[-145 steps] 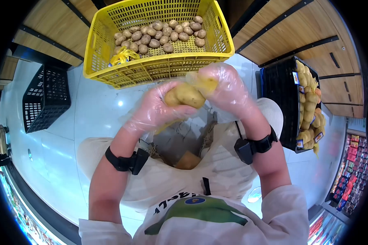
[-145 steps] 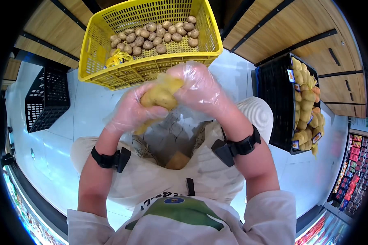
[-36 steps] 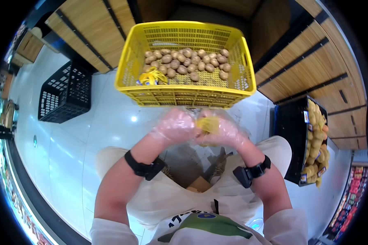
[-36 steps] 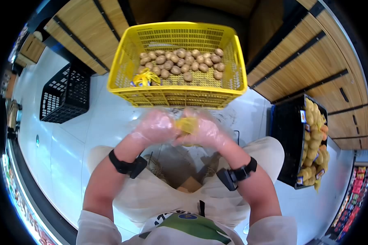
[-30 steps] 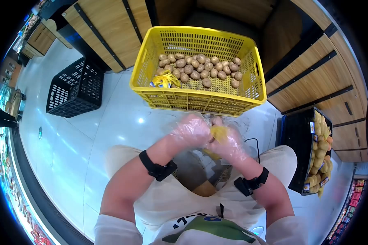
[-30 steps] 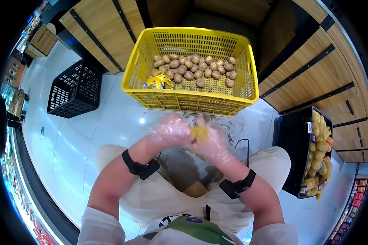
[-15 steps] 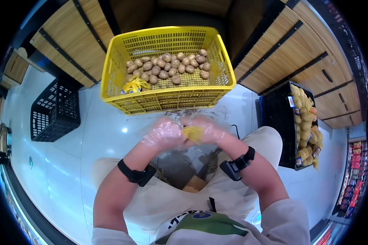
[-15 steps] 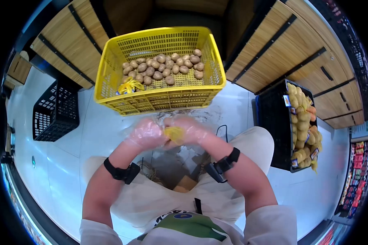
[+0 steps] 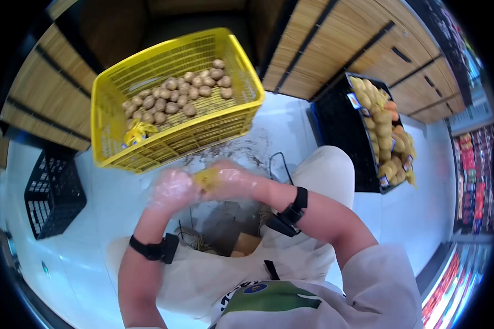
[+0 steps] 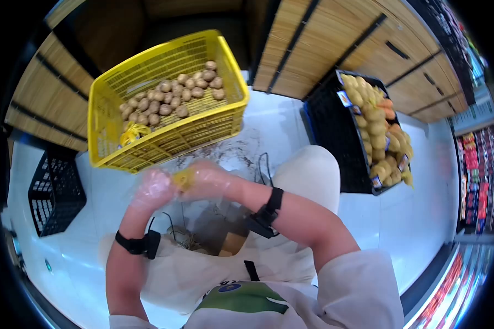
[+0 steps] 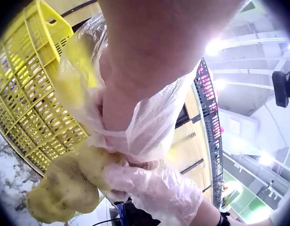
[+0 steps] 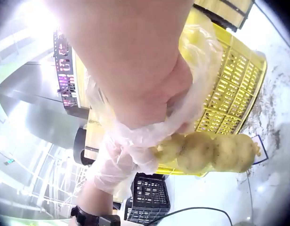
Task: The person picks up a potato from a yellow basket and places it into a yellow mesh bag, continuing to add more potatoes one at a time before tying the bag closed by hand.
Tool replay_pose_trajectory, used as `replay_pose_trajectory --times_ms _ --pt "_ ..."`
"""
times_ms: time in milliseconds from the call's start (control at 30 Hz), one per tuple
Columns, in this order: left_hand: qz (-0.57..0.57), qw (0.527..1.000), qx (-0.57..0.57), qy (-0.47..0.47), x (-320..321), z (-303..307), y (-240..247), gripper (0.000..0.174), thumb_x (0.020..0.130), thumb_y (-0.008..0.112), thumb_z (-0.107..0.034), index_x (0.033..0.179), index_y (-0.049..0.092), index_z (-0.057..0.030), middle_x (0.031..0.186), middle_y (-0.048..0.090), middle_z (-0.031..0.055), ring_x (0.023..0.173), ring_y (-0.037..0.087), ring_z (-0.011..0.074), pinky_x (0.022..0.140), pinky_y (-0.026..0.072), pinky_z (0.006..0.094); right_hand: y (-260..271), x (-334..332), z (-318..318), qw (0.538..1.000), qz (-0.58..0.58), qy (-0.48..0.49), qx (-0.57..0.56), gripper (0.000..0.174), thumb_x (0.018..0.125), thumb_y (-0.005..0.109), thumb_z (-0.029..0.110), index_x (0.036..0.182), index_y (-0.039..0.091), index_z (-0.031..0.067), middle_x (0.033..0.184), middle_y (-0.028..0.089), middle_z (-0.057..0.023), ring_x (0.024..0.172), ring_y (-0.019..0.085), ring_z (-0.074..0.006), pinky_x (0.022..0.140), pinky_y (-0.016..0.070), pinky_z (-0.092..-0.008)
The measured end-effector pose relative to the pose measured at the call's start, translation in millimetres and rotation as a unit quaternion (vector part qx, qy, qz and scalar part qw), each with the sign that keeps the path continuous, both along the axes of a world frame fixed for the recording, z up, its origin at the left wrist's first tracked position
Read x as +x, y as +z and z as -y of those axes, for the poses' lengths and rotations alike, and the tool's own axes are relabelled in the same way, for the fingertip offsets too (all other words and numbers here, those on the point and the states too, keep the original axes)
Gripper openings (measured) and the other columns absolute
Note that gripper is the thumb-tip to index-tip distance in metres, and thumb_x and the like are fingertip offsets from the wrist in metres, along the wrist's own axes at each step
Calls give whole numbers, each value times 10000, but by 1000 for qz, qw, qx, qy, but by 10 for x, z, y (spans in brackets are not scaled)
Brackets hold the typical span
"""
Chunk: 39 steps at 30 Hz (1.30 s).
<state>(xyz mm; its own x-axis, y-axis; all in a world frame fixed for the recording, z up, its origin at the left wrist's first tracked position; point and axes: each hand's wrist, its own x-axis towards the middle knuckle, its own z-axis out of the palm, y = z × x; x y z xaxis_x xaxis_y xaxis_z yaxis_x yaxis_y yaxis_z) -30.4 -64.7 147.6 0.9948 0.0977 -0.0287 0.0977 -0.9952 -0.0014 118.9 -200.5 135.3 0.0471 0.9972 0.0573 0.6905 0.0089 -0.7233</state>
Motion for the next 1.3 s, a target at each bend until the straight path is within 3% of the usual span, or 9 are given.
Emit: replay_pose_trajectory --times_ms 67,233,333,467,667,867,967,1033,1300 --pt "13 1000 16 -19 -11 -17 -49 294 802 680 -344 685 704 -75 634 651 110 621 663 289 634 526 435 95 14 -76 988 -6 -60 -139 549 715 786 463 1049 644 51 901 695 -197 837 668 -376 746 536 -436" --pt "2 997 26 -69 30 -78 -44 328 813 682 -377 695 698 -71 680 650 123 633 652 286 629 514 447 24 170 -34 992 -97 -48 -68 598 690 822 479 1064 639 50 881 697 -183 800 677 -361 726 538 -412" --pt "-23 997 15 -72 63 -89 -68 319 818 669 -359 693 690 -66 737 660 147 670 656 292 637 514 444 20 97 -15 989 -111 19 -92 523 691 808 490 983 669 78 876 697 -172 803 677 -358 728 540 -421" --pt "-30 997 14 -75 87 -123 -144 281 806 650 -319 695 681 -62 734 650 147 691 651 304 653 515 440 82 -99 -16 983 -18 -121 -140 407 717 737 488 843 694 102 847 697 -143 809 678 -345 742 545 -443" --pt "-2 998 -65 -25 70 -206 -159 199 755 703 -239 710 640 -56 750 625 168 715 613 370 689 486 471 50 -105 -63 991 87 -87 -42 456 785 682 430 1064 644 72 828 685 -176 800 671 -396 741 546 -456" --pt "38 997 -67 -10 -10 -369 -123 185 747 708 -212 792 632 -50 786 616 160 757 596 377 675 467 492 -47 -4 -77 989 -129 -74 -15 454 775 700 316 1134 595 59 826 690 -182 784 672 -398 710 535 -453" --pt "34 993 -110 -19 -60 -372 -226 177 746 706 -189 833 642 -49 819 630 159 775 599 383 688 474 491 73 169 -100 971 -207 64 -103 748 720 774 313 1361 444 113 936 694 -194 852 674 -400 759 531 -485" --pt "43 990 -134 -23 -79 -336 -212 177 745 706 -178 852 647 -49 831 638 160 780 602 387 696 478 489 409 211 -107 988 44 42 -144 736 657 833 307 1301 526 127 955 702 -165 887 678 -374 769 530 -465" --pt "96 972 -215 26 48 -216 -27 188 764 684 -187 878 661 -39 809 647 169 768 604 404 701 481 498 73 49 -100 996 -71 -11 57 654 668 841 413 1210 596 141 964 705 -134 884 672 -366 780 526 -454"
